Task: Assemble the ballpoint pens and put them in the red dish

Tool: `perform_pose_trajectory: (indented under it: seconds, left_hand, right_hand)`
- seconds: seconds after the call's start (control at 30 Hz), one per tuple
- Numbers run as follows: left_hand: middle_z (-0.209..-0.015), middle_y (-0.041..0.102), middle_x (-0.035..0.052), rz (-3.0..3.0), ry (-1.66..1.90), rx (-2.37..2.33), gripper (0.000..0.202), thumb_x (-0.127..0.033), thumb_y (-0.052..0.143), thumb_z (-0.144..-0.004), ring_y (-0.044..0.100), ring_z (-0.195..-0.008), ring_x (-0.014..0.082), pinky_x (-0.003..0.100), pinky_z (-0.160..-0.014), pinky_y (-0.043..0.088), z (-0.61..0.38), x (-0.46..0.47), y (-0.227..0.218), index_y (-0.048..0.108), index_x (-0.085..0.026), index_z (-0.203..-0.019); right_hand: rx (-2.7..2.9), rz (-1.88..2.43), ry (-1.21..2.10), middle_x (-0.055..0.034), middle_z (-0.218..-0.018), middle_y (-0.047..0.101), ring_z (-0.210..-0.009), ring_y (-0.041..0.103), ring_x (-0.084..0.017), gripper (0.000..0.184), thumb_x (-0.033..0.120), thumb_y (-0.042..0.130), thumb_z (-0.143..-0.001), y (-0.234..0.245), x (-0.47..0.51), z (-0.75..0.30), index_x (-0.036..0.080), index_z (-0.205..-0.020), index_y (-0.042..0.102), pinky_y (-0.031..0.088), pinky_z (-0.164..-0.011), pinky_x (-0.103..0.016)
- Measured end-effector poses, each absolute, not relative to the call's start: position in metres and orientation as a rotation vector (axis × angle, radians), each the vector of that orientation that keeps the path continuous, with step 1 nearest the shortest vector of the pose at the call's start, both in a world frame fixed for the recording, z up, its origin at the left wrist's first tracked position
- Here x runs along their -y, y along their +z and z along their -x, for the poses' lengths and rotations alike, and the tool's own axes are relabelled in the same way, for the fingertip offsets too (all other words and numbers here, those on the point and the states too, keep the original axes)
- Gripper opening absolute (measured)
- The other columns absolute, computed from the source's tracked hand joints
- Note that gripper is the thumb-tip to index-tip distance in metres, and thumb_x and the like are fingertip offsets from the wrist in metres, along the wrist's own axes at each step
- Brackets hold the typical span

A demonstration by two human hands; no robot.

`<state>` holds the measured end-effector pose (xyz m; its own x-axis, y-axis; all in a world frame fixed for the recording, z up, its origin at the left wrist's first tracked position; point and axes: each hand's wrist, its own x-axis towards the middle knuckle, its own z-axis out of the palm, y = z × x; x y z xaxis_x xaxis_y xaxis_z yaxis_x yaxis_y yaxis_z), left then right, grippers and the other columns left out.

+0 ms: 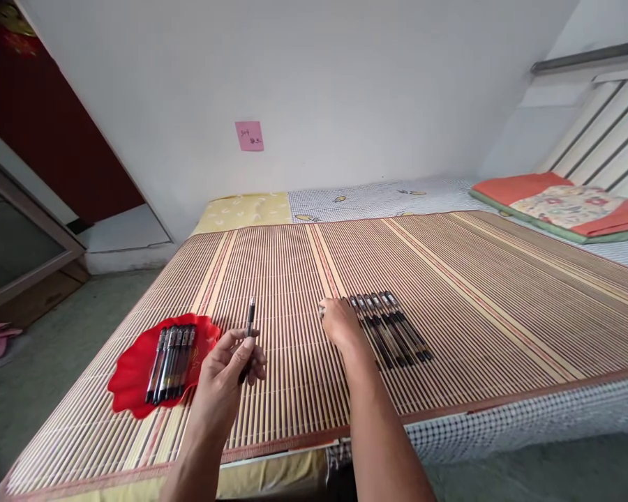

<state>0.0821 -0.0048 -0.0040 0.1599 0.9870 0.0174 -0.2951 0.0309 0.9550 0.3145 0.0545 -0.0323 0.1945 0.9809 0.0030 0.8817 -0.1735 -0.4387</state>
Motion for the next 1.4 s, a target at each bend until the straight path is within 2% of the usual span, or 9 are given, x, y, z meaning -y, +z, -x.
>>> perform_pose_trajectory:
  seconds: [0.1,0.2,0.37,0.5,0.63,0.77,0.93,1.2,1.4]
  left_hand:
    - [-0.069,0.068,-0.0007,-1.042,1.222,-0.880,0.025,-0.038,0.072,-0.091,0.060,-0.053,0.0095,0.019,-0.049,0.040,-0.081,0.004,-0.005,0.059,-0.018,-0.099]
    - [-0.071,0.069,0.0000,-1.044,1.221,-0.879,0.025,-0.038,0.072,-0.091,0.060,-0.055,0.0096,0.019,-0.050,0.041,-0.082,0.004,-0.007,0.061,-0.018,-0.099]
    - [-0.073,0.067,-0.0002,-1.032,1.221,-0.890,0.028,-0.039,0.077,-0.085,0.054,-0.052,0.0071,0.018,-0.048,0.037,-0.084,0.002,-0.009,0.064,-0.016,-0.095]
    - [-0.073,0.065,-0.0009,-1.027,1.209,-0.896,0.029,-0.040,0.078,-0.084,0.049,-0.052,0.0056,0.018,-0.051,0.039,-0.084,0.002,-0.010,0.065,-0.016,-0.094]
    - [-0.073,0.065,-0.0006,-1.015,1.213,-0.905,0.030,-0.041,0.078,-0.085,0.050,-0.054,0.0063,0.018,-0.053,0.040,-0.083,0.001,-0.013,0.064,-0.016,-0.094]
    - [-0.073,0.065,-0.0007,-1.002,1.225,-0.924,0.032,-0.041,0.079,-0.083,0.049,-0.054,0.0063,0.019,-0.053,0.041,-0.082,-0.002,-0.015,0.064,-0.016,-0.092]
    - [-0.073,0.058,-0.0038,-0.969,1.306,-0.973,0.035,-0.041,0.085,-0.077,0.046,-0.055,0.0050,0.017,-0.053,0.039,-0.078,-0.005,-0.014,0.064,-0.016,-0.092]
    - [-0.071,0.060,-0.0020,-0.984,1.259,-0.963,0.038,-0.042,0.088,-0.072,0.046,-0.057,0.0069,0.017,-0.050,0.037,-0.078,-0.003,-0.012,0.065,-0.016,-0.085]
    - [-0.075,0.060,-0.0017,-1.008,1.260,-0.902,0.031,-0.044,0.077,-0.087,0.046,-0.057,0.0054,0.017,-0.053,0.037,-0.080,0.001,-0.010,0.063,-0.016,-0.089]
  right_hand:
    - [1.776,2.055,0.400,-0.0092,-0.119,0.077,-0.113,0.070,-0.016,0.043,0.007,0.040,-0.099,-0.028,-0.055,-0.313,0.016,-0.126,0.072,0.049,-0.091,-0.021]
    - [1.759,2.083,0.346,-0.0125,-0.125,0.074,-0.118,0.068,-0.019,0.042,0.008,0.039,-0.100,-0.028,-0.055,-0.311,0.013,-0.130,0.069,0.048,-0.095,-0.025]
    - [1.857,2.146,0.363,-0.0136,-0.114,0.077,-0.107,0.070,-0.027,0.026,0.012,0.066,-0.087,-0.036,-0.057,-0.296,0.017,-0.109,0.077,0.048,-0.086,-0.032]
    - [1.911,2.154,0.370,-0.0135,-0.099,0.077,-0.100,0.068,-0.027,0.017,0.005,0.066,-0.081,-0.041,-0.059,-0.281,0.016,-0.088,0.077,0.045,-0.082,-0.033]
    - [1.908,2.089,0.417,-0.0138,-0.094,0.074,-0.093,0.067,-0.025,0.018,0.000,0.062,-0.079,-0.038,-0.058,-0.273,0.015,-0.083,0.071,0.044,-0.077,-0.033]
    - [1.901,1.913,0.568,-0.0065,-0.086,0.072,-0.078,0.065,-0.018,0.010,0.010,0.064,-0.083,-0.025,-0.050,-0.270,0.019,-0.087,0.065,0.046,-0.068,-0.029]
    - [1.851,1.205,1.004,0.0002,-0.082,0.066,-0.074,0.060,-0.014,0.004,0.019,0.066,-0.085,-0.001,-0.036,-0.267,0.021,-0.086,0.063,0.047,-0.065,-0.027]
    - [1.631,1.012,1.194,-0.0012,-0.089,0.068,-0.078,0.061,-0.013,0.013,0.023,0.073,-0.083,0.011,-0.030,-0.256,0.018,-0.094,0.070,0.049,-0.072,-0.028]
    - [1.429,0.879,1.269,-0.0015,-0.091,0.070,-0.087,0.066,-0.016,0.017,0.029,0.078,-0.083,0.011,-0.036,-0.254,0.018,-0.093,0.070,0.052,-0.084,-0.031]
